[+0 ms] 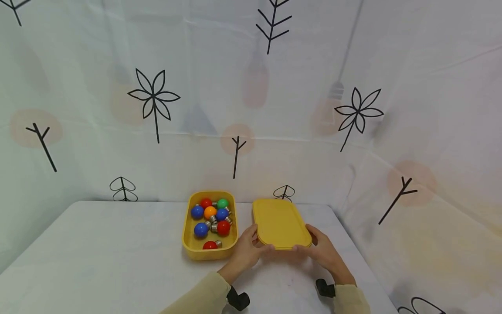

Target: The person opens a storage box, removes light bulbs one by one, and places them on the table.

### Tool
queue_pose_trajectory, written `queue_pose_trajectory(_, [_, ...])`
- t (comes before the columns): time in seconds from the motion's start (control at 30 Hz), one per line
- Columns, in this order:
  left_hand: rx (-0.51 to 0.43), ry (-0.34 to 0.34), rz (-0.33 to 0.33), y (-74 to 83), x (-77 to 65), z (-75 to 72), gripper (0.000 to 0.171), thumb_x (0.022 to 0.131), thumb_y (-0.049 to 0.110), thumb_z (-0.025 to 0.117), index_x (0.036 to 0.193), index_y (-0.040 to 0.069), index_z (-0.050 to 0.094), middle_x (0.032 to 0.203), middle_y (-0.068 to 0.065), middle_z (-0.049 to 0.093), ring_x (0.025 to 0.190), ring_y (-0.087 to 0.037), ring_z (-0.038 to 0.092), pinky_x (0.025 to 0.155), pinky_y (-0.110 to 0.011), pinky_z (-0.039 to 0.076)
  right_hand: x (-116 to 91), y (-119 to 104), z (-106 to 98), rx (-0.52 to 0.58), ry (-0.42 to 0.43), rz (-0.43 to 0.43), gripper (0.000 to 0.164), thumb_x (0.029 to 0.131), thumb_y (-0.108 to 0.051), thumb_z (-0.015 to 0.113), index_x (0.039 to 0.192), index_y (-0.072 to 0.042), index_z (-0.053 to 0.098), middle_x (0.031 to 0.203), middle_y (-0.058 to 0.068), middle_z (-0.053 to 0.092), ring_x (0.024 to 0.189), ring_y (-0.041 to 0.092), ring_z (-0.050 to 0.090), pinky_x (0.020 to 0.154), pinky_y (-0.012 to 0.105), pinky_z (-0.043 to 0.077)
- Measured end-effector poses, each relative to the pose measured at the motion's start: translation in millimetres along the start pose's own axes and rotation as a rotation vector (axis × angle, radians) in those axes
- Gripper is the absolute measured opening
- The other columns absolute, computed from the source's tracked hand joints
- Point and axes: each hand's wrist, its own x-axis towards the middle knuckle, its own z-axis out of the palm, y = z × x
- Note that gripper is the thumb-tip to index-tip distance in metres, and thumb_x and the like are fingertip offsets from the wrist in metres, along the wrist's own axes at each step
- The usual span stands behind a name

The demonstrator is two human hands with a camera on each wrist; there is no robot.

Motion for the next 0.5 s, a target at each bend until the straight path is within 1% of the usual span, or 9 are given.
queue_pose_trajectory(0.23, [0.007,0.007,-0.039,-1.7,0.3,1.7,0.079,0.076,0.035,0.08,0.141,0.01,0.043,0.138,-0.006,0.048,0.127,-0.026,0.047,0.101,-0.042,0.043,1.0,3.8,0.9,-0.004,-0.013,0.014,0.096,0.08,-0.04,0.074,0.145,0.009,0.024,0.147,0.028,0.032,0.131,0.039,0.04,0.105,0.048,0.036])
queue_pose_trajectory(0.5, [0.013,-0.006,-0.032,-4.7,2.2,2.3,0.079,0.076,0.035,0.08,0.14,0.004,0.044,0.138,-0.01,0.049,0.129,-0.029,0.044,0.105,-0.047,0.038,2.2,6.0,1.5,-0.016,-0.036,0.059,0.099,0.079,-0.043,0.075,0.146,0.009,0.024,0.148,0.028,0.031,0.132,0.039,0.037,0.107,0.049,0.034])
